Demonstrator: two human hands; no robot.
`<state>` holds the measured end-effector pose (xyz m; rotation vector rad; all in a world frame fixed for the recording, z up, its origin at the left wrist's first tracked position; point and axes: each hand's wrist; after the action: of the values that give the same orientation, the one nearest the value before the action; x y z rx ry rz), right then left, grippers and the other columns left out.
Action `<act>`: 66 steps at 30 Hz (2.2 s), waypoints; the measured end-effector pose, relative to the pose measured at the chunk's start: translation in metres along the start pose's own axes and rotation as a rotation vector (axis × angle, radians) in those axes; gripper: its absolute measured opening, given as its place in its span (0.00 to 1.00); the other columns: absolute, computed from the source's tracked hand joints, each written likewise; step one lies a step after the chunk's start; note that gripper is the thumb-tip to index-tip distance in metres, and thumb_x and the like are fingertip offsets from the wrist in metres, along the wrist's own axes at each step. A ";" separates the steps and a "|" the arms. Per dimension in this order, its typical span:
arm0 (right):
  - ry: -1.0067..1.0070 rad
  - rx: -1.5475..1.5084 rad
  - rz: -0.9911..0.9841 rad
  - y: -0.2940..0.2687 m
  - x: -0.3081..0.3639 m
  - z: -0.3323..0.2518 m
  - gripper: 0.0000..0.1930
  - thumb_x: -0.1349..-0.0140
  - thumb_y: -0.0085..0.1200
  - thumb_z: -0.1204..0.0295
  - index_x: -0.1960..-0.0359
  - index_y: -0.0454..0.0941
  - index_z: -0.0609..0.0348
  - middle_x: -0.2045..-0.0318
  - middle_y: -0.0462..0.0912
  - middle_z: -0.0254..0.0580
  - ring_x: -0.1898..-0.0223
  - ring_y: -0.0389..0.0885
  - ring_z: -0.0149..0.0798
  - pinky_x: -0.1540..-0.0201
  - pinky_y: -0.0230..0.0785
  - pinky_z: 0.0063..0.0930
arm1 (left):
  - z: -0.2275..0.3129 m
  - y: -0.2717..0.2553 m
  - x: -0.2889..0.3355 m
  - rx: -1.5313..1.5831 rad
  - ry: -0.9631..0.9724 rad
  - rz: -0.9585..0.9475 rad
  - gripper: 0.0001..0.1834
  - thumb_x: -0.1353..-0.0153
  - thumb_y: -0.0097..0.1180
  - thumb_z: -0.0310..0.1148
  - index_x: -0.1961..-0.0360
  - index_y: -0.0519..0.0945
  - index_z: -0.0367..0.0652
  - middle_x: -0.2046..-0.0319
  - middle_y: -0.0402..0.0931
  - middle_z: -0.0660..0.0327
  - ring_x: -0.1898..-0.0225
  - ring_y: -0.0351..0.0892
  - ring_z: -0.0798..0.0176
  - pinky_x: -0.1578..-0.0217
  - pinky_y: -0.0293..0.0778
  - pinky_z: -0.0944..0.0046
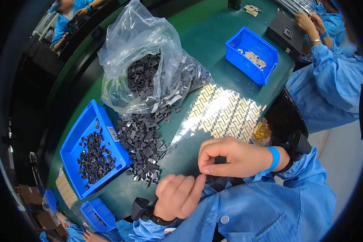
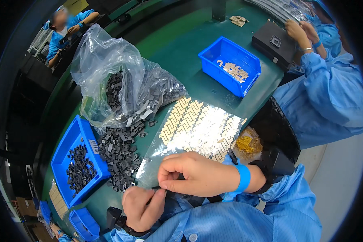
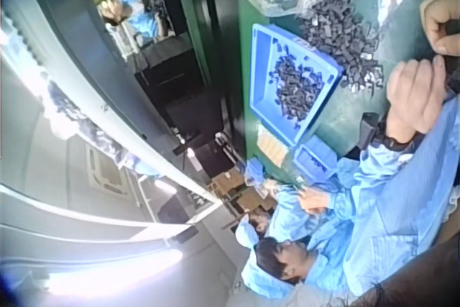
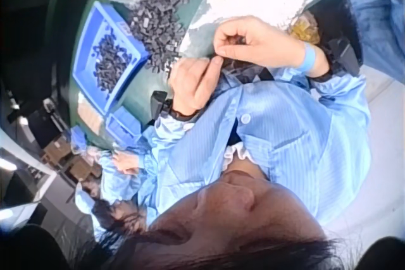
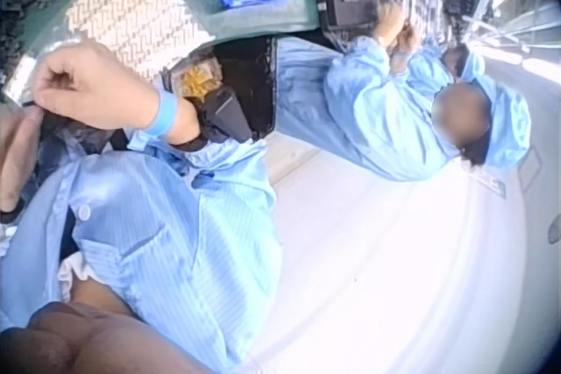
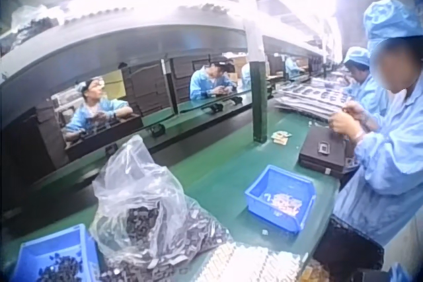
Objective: Assembling small black electronic parts onto metallic strips at a factory workbench.
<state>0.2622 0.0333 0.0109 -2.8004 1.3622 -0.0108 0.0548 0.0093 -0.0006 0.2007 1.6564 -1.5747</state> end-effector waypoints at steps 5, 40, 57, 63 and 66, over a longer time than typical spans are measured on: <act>-0.117 0.070 0.415 -0.002 -0.008 0.016 0.03 0.44 0.51 0.75 0.71 0.72 0.63 0.73 0.72 0.38 0.72 0.71 0.29 0.68 0.65 0.23 | -0.017 0.000 -0.017 -0.018 -0.260 -0.111 0.24 0.65 0.69 0.34 0.64 0.77 0.38 0.72 0.71 0.58 0.72 0.71 0.57 0.72 0.68 0.62; -0.237 -0.080 0.530 0.007 -0.022 0.021 0.04 0.43 0.52 0.75 0.69 0.73 0.63 0.70 0.73 0.36 0.68 0.71 0.28 0.64 0.65 0.20 | -0.060 0.009 -0.015 1.386 -1.329 0.515 0.10 0.42 0.52 0.24 0.60 0.75 0.34 0.70 0.77 0.55 0.78 0.72 0.72 0.79 0.69 0.78; -0.550 0.103 0.456 0.025 -0.028 0.012 0.11 0.49 0.57 0.81 0.63 0.72 0.65 0.62 0.74 0.46 0.60 0.73 0.37 0.57 0.66 0.28 | -0.001 0.002 -0.024 2.121 -1.455 0.571 0.12 0.38 0.45 0.25 0.54 0.73 0.34 0.62 0.77 0.55 0.67 0.79 0.66 0.64 0.78 0.71; -0.446 -0.090 0.471 0.028 -0.025 0.015 0.12 0.49 0.56 0.83 0.62 0.71 0.67 0.64 0.74 0.47 0.63 0.75 0.36 0.60 0.66 0.25 | 0.006 0.001 -0.024 1.982 -1.435 0.535 0.13 0.38 0.47 0.27 0.53 0.73 0.36 0.61 0.76 0.53 0.65 0.78 0.65 0.66 0.77 0.70; -0.459 -0.042 0.472 0.028 -0.026 0.016 0.11 0.49 0.57 0.82 0.63 0.71 0.66 0.66 0.75 0.46 0.65 0.76 0.36 0.62 0.68 0.24 | 0.006 0.004 -0.022 1.898 -1.383 0.566 0.13 0.39 0.48 0.26 0.54 0.74 0.35 0.63 0.77 0.52 0.66 0.78 0.65 0.65 0.76 0.70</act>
<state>0.2241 0.0368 -0.0057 -2.2262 1.8369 0.6276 0.0742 0.0141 0.0114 0.3269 -1.0846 -1.5407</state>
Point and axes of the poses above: each hand's wrist, its own x-axis away from the middle knuckle, its own y-axis out of the palm, z = x × y
